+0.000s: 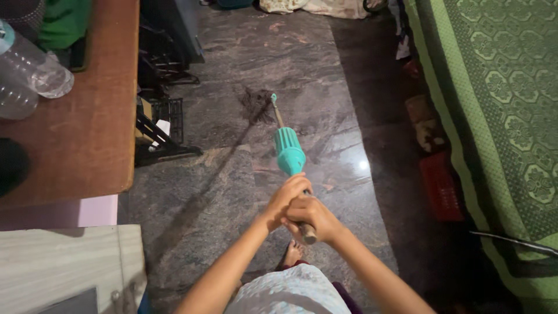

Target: The person mops a tiled floor in a bedroom using a teal spin mop. They move the mop back and forth across the floor, navigating around furniture and clutter.

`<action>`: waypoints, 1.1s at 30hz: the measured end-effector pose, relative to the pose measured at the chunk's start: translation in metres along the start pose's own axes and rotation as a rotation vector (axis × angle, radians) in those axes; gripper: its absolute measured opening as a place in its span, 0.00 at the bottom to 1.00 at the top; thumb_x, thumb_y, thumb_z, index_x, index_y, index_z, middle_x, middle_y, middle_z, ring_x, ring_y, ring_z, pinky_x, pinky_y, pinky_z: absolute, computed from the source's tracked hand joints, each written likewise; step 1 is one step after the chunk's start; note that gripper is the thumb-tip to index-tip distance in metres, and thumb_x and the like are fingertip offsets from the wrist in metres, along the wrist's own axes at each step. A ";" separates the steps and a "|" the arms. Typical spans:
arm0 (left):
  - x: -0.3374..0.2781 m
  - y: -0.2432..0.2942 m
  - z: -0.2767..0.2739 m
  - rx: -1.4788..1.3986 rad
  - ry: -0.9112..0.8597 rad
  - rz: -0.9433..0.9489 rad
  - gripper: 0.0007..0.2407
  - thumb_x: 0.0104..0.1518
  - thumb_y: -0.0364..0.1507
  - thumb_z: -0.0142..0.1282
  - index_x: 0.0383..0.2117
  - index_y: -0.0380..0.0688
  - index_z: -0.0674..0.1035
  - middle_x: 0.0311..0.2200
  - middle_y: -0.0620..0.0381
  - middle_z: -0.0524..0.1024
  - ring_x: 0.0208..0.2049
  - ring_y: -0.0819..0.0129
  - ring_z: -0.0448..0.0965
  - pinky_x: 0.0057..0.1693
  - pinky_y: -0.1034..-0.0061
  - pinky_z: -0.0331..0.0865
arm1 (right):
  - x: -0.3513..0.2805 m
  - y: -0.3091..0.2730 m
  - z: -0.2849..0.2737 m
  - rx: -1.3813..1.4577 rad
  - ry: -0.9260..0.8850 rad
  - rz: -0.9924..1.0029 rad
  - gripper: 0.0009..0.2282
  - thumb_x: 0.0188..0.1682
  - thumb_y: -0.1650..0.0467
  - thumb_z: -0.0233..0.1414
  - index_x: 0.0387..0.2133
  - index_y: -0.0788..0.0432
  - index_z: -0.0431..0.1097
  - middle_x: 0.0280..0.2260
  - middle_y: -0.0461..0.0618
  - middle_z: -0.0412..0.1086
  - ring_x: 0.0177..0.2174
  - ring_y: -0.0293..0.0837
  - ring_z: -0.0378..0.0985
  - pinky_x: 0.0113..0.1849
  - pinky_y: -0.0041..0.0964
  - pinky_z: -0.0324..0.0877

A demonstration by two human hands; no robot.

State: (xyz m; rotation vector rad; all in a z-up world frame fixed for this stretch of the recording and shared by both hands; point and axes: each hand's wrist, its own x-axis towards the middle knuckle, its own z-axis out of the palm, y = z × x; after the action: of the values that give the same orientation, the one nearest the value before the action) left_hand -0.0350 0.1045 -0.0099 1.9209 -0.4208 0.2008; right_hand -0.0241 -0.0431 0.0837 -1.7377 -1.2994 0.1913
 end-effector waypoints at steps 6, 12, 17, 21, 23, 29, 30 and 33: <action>-0.013 0.060 0.010 0.103 -0.145 0.117 0.07 0.54 0.31 0.58 0.34 0.44 0.76 0.39 0.50 0.77 0.48 0.51 0.78 0.53 0.62 0.72 | -0.032 -0.079 -0.014 0.085 0.097 0.105 0.05 0.40 0.79 0.58 0.20 0.63 0.68 0.20 0.53 0.64 0.22 0.51 0.69 0.29 0.44 0.64; -0.045 0.165 -0.030 -0.027 -0.270 0.321 0.07 0.55 0.32 0.60 0.33 0.45 0.76 0.32 0.54 0.77 0.39 0.53 0.80 0.45 0.61 0.72 | -0.047 -0.197 -0.002 -0.063 0.331 0.218 0.13 0.41 0.76 0.56 0.12 0.60 0.57 0.15 0.50 0.58 0.17 0.44 0.63 0.22 0.40 0.58; -0.088 0.209 -0.061 -0.110 -0.482 0.373 0.11 0.49 0.28 0.53 0.39 0.48 0.76 0.33 0.58 0.77 0.39 0.56 0.81 0.43 0.63 0.73 | -0.053 -0.233 0.030 -0.055 0.274 0.216 0.13 0.43 0.73 0.57 0.13 0.59 0.61 0.16 0.48 0.61 0.18 0.42 0.68 0.23 0.37 0.62; -0.112 0.212 -0.080 -0.193 -0.488 0.374 0.03 0.59 0.29 0.53 0.37 0.50 0.74 0.30 0.59 0.77 0.37 0.59 0.81 0.43 0.65 0.74 | -0.039 -0.224 0.058 0.036 0.265 0.005 0.13 0.43 0.73 0.57 0.14 0.59 0.61 0.17 0.48 0.62 0.19 0.43 0.69 0.24 0.38 0.62; -0.116 0.212 -0.078 -0.121 -0.479 0.378 0.09 0.53 0.28 0.54 0.40 0.49 0.75 0.30 0.55 0.78 0.36 0.54 0.81 0.41 0.60 0.72 | -0.035 -0.229 0.075 0.096 0.271 -0.082 0.13 0.44 0.73 0.58 0.14 0.59 0.61 0.17 0.49 0.63 0.19 0.43 0.69 0.24 0.39 0.62; -0.132 0.206 -0.099 -0.172 -0.512 0.342 0.07 0.66 0.30 0.53 0.28 0.47 0.74 0.28 0.57 0.77 0.36 0.61 0.83 0.44 0.67 0.76 | 0.008 -0.221 0.105 0.115 0.366 -0.258 0.13 0.44 0.73 0.59 0.15 0.59 0.62 0.17 0.49 0.64 0.20 0.45 0.70 0.26 0.40 0.63; -0.130 0.204 -0.102 -0.164 -0.503 0.386 0.05 0.64 0.29 0.52 0.30 0.45 0.75 0.29 0.56 0.78 0.37 0.61 0.83 0.45 0.66 0.76 | 0.011 -0.211 0.103 0.103 0.377 -0.284 0.13 0.44 0.72 0.59 0.15 0.59 0.62 0.18 0.49 0.64 0.20 0.46 0.70 0.26 0.40 0.63; -0.116 0.189 -0.107 -0.184 -0.473 0.458 0.03 0.61 0.26 0.50 0.32 0.42 0.75 0.31 0.55 0.78 0.38 0.60 0.83 0.47 0.68 0.76 | 0.021 -0.179 0.094 0.042 0.378 -0.312 0.13 0.44 0.72 0.59 0.16 0.59 0.62 0.18 0.50 0.65 0.21 0.46 0.71 0.27 0.41 0.64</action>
State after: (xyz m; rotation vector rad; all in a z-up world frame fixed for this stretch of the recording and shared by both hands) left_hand -0.2082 0.1638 0.1551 1.6582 -1.1566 -0.0018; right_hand -0.1924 0.0299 0.1704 -1.4267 -1.2506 -0.2748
